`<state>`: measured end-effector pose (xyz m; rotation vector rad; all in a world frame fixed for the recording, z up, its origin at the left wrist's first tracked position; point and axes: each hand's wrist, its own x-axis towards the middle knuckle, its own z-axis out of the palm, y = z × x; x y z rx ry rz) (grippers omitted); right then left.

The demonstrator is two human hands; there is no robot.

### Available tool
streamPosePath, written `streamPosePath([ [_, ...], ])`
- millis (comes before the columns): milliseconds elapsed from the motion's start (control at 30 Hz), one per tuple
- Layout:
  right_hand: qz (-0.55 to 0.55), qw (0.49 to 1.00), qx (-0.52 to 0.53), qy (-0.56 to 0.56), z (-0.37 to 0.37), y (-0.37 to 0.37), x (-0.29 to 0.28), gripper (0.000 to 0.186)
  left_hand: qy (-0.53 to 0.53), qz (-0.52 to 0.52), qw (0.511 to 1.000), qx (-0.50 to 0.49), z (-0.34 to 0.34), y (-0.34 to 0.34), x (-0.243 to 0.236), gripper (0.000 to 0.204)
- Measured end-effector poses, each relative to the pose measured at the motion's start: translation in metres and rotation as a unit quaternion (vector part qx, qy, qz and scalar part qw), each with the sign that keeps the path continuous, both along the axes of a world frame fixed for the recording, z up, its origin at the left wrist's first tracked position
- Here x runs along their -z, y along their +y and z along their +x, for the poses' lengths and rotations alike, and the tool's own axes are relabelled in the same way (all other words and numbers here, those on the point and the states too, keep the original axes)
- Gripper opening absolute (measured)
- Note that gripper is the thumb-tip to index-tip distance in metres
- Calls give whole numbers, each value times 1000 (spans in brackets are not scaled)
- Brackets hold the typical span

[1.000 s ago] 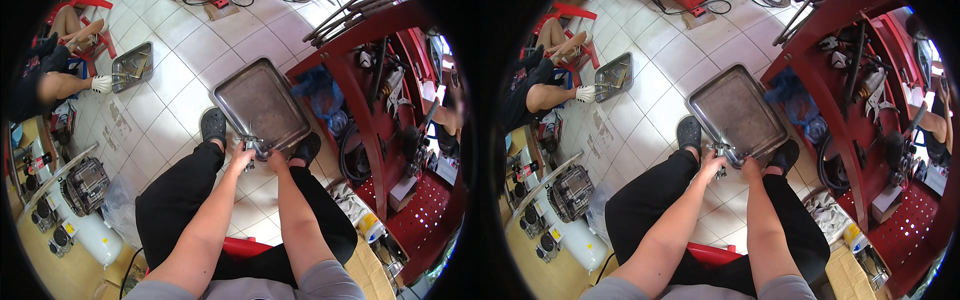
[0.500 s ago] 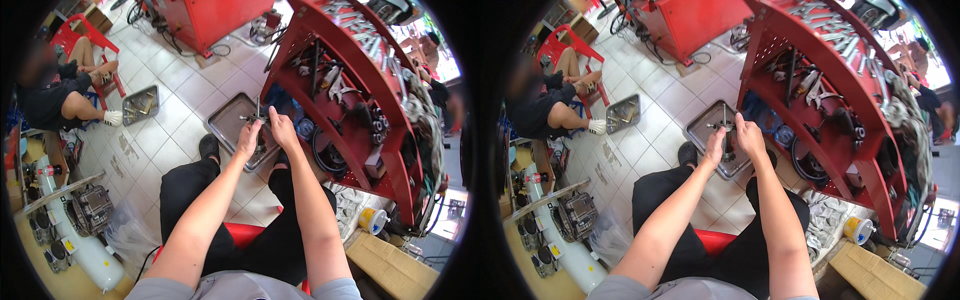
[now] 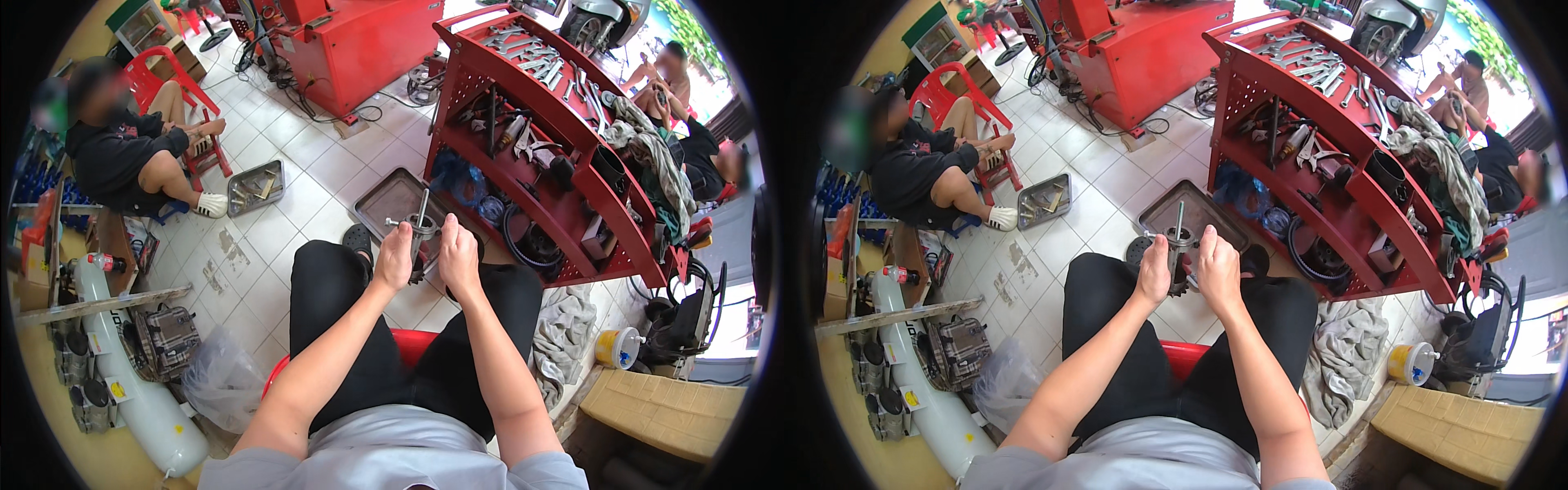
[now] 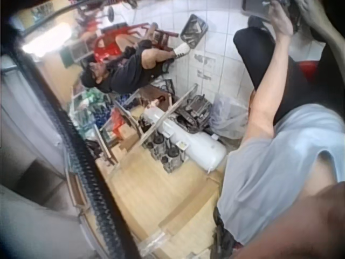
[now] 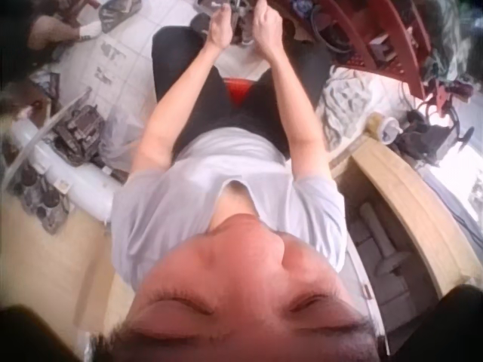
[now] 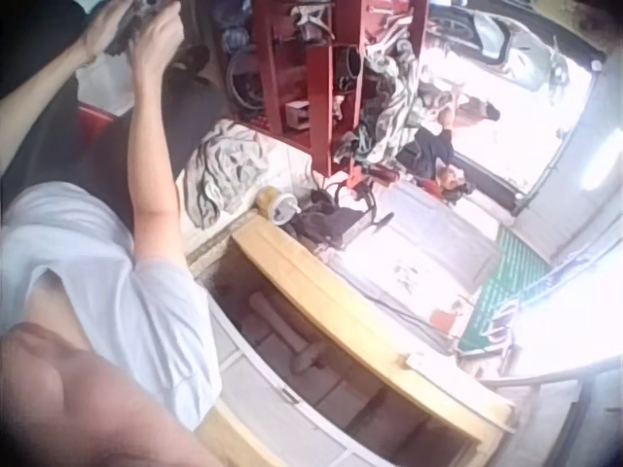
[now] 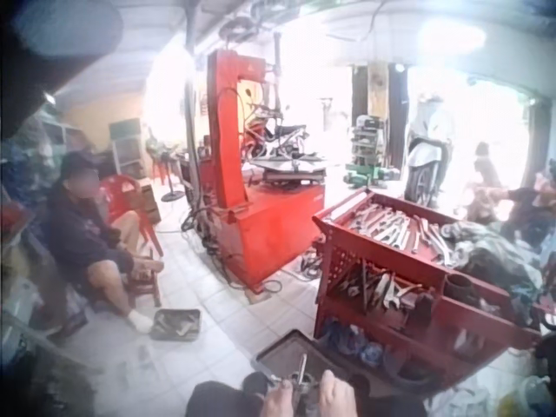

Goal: The person sits in a workshop and manipulates a small metallic mechanical component, likely a carburetor, using a small tool. They repeatedly insert the tool into the component, rotate it, and adjust the assembly while holding it in their hands.

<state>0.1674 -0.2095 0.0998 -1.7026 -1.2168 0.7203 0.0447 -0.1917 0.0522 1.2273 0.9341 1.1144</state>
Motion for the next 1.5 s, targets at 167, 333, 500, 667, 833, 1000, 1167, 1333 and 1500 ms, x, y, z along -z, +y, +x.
streamPosePath([
  [167,67,997,-1,-45,4,-3,1,52,-33,-64,997,8,2,-9,-12,66],
  [333,35,999,-27,27,9,2,1,54,37,171,983,-64,4,1,-2,68],
  [500,-12,988,-51,144,7,-7,4,49,112,325,936,-76,-4,13,-7,79],
  [667,37,996,-40,75,1,-11,-1,42,17,221,975,-37,0,8,-3,82],
  [833,89,995,-48,4,-1,-9,-1,38,-38,126,991,-18,0,1,12,88],
  [1000,164,982,-68,-67,2,-6,1,35,-75,54,996,17,0,-4,21,88],
  [1167,226,962,-85,-129,6,-3,11,31,-113,8,991,66,-2,-6,17,79],
  [1333,263,944,-124,-156,11,2,3,30,-152,-44,985,65,-3,-7,19,74],
  [1500,177,972,-130,-86,11,-2,5,33,-122,60,991,9,0,-5,15,74],
])
